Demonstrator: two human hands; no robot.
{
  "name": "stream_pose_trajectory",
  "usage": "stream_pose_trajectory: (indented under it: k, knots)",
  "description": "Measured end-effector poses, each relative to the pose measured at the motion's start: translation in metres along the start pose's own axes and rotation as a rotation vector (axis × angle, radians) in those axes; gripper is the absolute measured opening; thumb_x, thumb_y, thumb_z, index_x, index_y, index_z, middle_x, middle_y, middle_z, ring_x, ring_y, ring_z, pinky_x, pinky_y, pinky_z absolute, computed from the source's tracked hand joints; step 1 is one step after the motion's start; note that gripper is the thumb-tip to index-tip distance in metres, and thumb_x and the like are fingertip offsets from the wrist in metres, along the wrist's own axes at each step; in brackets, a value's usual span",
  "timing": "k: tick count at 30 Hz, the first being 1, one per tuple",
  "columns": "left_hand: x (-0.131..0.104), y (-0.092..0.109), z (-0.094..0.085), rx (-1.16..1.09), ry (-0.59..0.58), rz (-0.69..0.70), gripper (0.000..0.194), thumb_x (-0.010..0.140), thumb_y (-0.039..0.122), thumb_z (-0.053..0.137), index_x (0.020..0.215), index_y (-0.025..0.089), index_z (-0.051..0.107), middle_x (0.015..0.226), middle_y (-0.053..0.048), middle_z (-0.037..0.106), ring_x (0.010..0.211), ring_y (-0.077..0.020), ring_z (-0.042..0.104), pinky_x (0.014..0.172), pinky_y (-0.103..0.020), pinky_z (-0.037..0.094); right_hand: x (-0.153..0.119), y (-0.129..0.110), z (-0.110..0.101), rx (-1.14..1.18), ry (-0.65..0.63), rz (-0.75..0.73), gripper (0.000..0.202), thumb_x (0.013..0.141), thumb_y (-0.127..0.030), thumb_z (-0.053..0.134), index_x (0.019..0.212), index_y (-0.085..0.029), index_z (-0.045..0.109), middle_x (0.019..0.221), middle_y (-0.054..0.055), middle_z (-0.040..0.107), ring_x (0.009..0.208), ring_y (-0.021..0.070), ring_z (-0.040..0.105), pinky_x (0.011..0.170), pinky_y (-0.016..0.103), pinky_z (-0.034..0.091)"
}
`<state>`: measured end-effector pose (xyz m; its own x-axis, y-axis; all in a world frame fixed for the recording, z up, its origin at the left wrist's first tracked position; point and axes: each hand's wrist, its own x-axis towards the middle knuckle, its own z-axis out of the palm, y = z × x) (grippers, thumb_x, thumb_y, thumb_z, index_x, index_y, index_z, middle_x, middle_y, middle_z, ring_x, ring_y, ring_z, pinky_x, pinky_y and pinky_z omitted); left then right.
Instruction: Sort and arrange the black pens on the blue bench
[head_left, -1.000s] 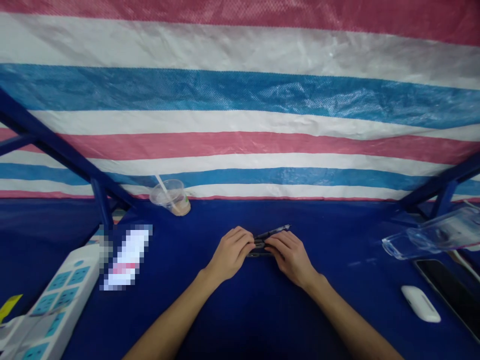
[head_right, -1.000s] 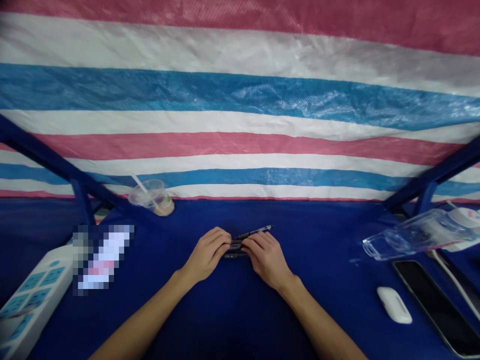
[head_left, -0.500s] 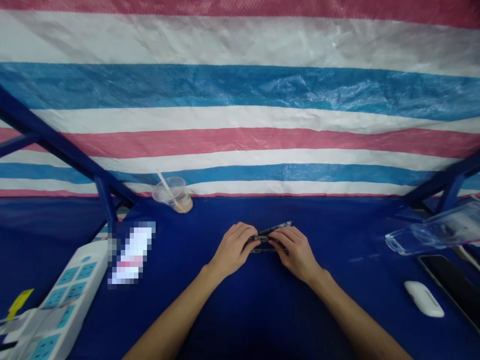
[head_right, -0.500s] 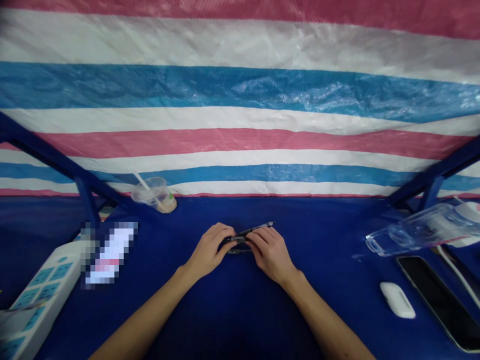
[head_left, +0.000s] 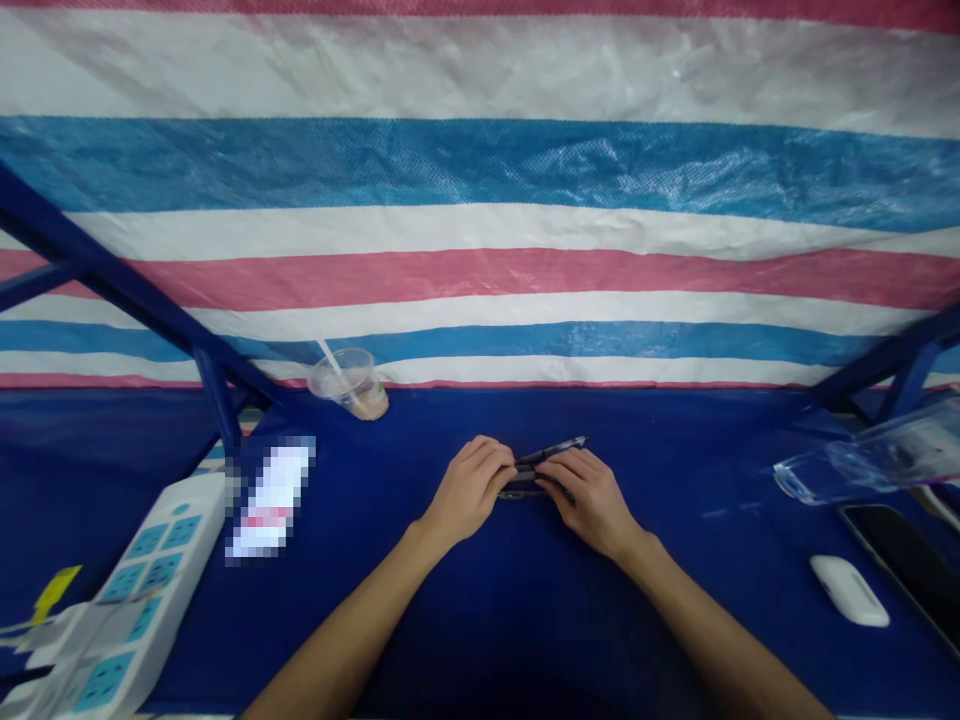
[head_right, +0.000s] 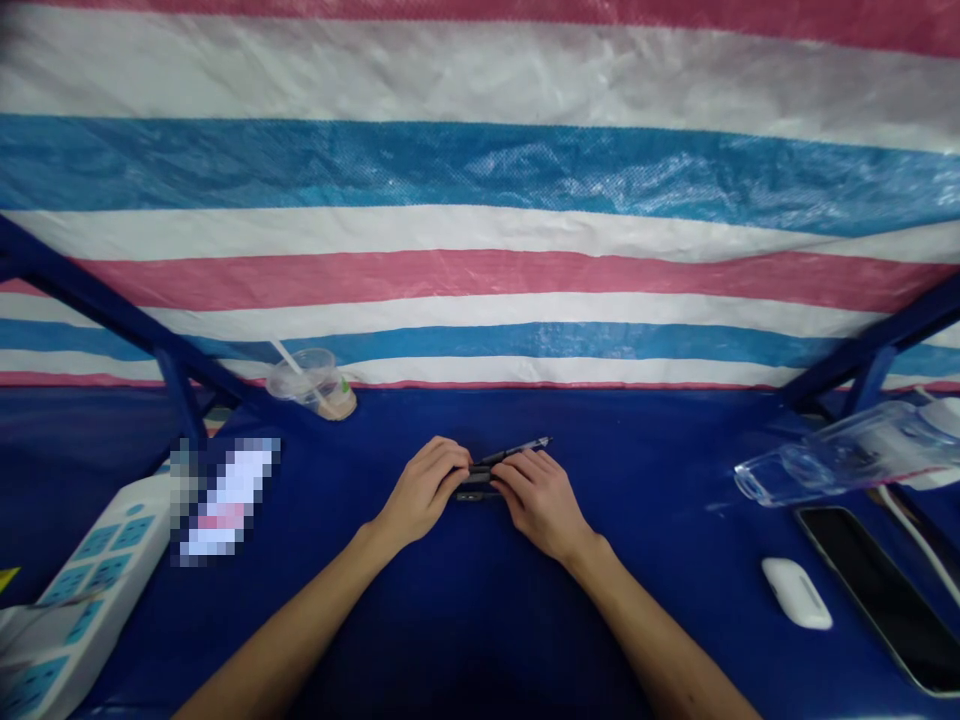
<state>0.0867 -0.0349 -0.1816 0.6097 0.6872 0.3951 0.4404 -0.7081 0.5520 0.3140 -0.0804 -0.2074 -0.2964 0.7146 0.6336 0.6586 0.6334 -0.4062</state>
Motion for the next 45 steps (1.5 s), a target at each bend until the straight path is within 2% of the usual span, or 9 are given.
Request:
stream_pose_trajectory:
  k: [5, 12, 17, 22, 26, 31, 36, 42, 45]
  knots:
    - [-0.0002, -0.0019, 0.0019, 0.039, 0.006, 0.018, 0.017, 0.101, 0.036, 0.061, 0.109, 0.021, 0.065, 0.104, -0.007, 0.070, 0.101, -0.0220, 0.061, 0.092, -0.039, 0.052, 0.0006, 0.0002, -0.0007, 0.010, 0.016, 0.009, 0.014, 0.101, -0.018, 0.058, 0.109, -0.022, 0.069, 0.100, 0.008, 0.074, 0.087, 0.0212, 0.068, 0.079, 0.037, 0.054]
    - [-0.0001, -0.0035, 0.0041, 0.111, -0.031, 0.013, 0.020, 0.105, 0.031, 0.053, 0.105, 0.022, 0.071, 0.111, -0.007, 0.069, 0.107, -0.0225, 0.059, 0.094, -0.040, 0.049, 0.0018, -0.0003, -0.0019, -0.012, 0.001, 0.013, 0.012, 0.101, -0.019, 0.058, 0.106, -0.021, 0.069, 0.097, 0.007, 0.074, 0.085, 0.0207, 0.067, 0.077, 0.037, 0.052]
    - [0.0004, -0.0021, 0.0029, 0.066, -0.008, 0.019, 0.019, 0.101, 0.035, 0.061, 0.112, 0.021, 0.066, 0.109, -0.007, 0.070, 0.106, -0.0226, 0.060, 0.095, -0.040, 0.051, 0.0014, 0.0001, -0.0017, -0.006, 0.018, 0.023, 0.013, 0.101, -0.018, 0.058, 0.107, -0.021, 0.069, 0.098, 0.007, 0.074, 0.085, 0.0206, 0.068, 0.078, 0.037, 0.053]
    - [0.0009, -0.0019, 0.0024, 0.075, -0.025, 0.045, 0.021, 0.106, 0.026, 0.049, 0.104, 0.020, 0.070, 0.109, -0.008, 0.070, 0.107, -0.0227, 0.060, 0.095, -0.041, 0.052, 0.0013, 0.0000, -0.0013, -0.014, 0.010, 0.013, 0.013, 0.100, -0.019, 0.059, 0.107, -0.022, 0.070, 0.097, 0.007, 0.074, 0.086, 0.0208, 0.069, 0.079, 0.037, 0.054]
    - [0.0005, -0.0018, 0.0029, 0.050, -0.001, 0.013, 0.019, 0.102, 0.032, 0.059, 0.117, 0.022, 0.065, 0.112, -0.008, 0.070, 0.108, -0.0235, 0.060, 0.097, -0.042, 0.052, 0.0023, -0.0001, -0.0026, -0.005, 0.015, 0.020, 0.014, 0.101, -0.018, 0.058, 0.107, -0.022, 0.069, 0.098, 0.008, 0.074, 0.086, 0.0210, 0.068, 0.078, 0.037, 0.053]
    - [0.0002, -0.0014, 0.0031, 0.042, -0.028, 0.024, 0.017, 0.105, 0.026, 0.051, 0.108, 0.021, 0.067, 0.112, -0.007, 0.069, 0.109, -0.0229, 0.058, 0.097, -0.041, 0.051, 0.0026, -0.0004, -0.0031, -0.017, 0.006, 0.018, 0.012, 0.101, -0.019, 0.058, 0.106, -0.021, 0.069, 0.097, 0.007, 0.074, 0.086, 0.0210, 0.067, 0.078, 0.037, 0.052]
    - [-0.0001, -0.0005, 0.0022, 0.040, -0.017, 0.012, 0.023, 0.101, 0.032, 0.061, 0.122, 0.023, 0.063, 0.120, -0.008, 0.067, 0.113, -0.0229, 0.058, 0.099, -0.041, 0.052, 0.0021, -0.0006, -0.0024, 0.000, 0.019, 0.017, 0.012, 0.100, -0.017, 0.059, 0.107, -0.021, 0.068, 0.099, 0.007, 0.074, 0.086, 0.0206, 0.067, 0.079, 0.036, 0.052]
    - [0.0004, -0.0001, 0.0038, 0.094, -0.058, 0.037, 0.020, 0.106, 0.025, 0.049, 0.108, 0.021, 0.068, 0.116, -0.008, 0.068, 0.111, -0.0233, 0.058, 0.097, -0.042, 0.049, 0.0020, -0.0002, -0.0016, -0.011, 0.013, 0.001, 0.011, 0.100, -0.018, 0.060, 0.106, -0.020, 0.069, 0.097, 0.007, 0.074, 0.085, 0.0206, 0.067, 0.078, 0.036, 0.052]
    - [-0.0003, -0.0010, 0.0040, 0.105, -0.067, 0.017, 0.020, 0.105, 0.031, 0.054, 0.116, 0.022, 0.067, 0.119, -0.008, 0.067, 0.113, -0.0244, 0.058, 0.098, -0.043, 0.048, 0.0018, -0.0004, -0.0018, -0.001, 0.015, 0.014, 0.011, 0.101, -0.018, 0.059, 0.106, -0.021, 0.068, 0.098, 0.007, 0.074, 0.087, 0.0204, 0.067, 0.079, 0.036, 0.051]
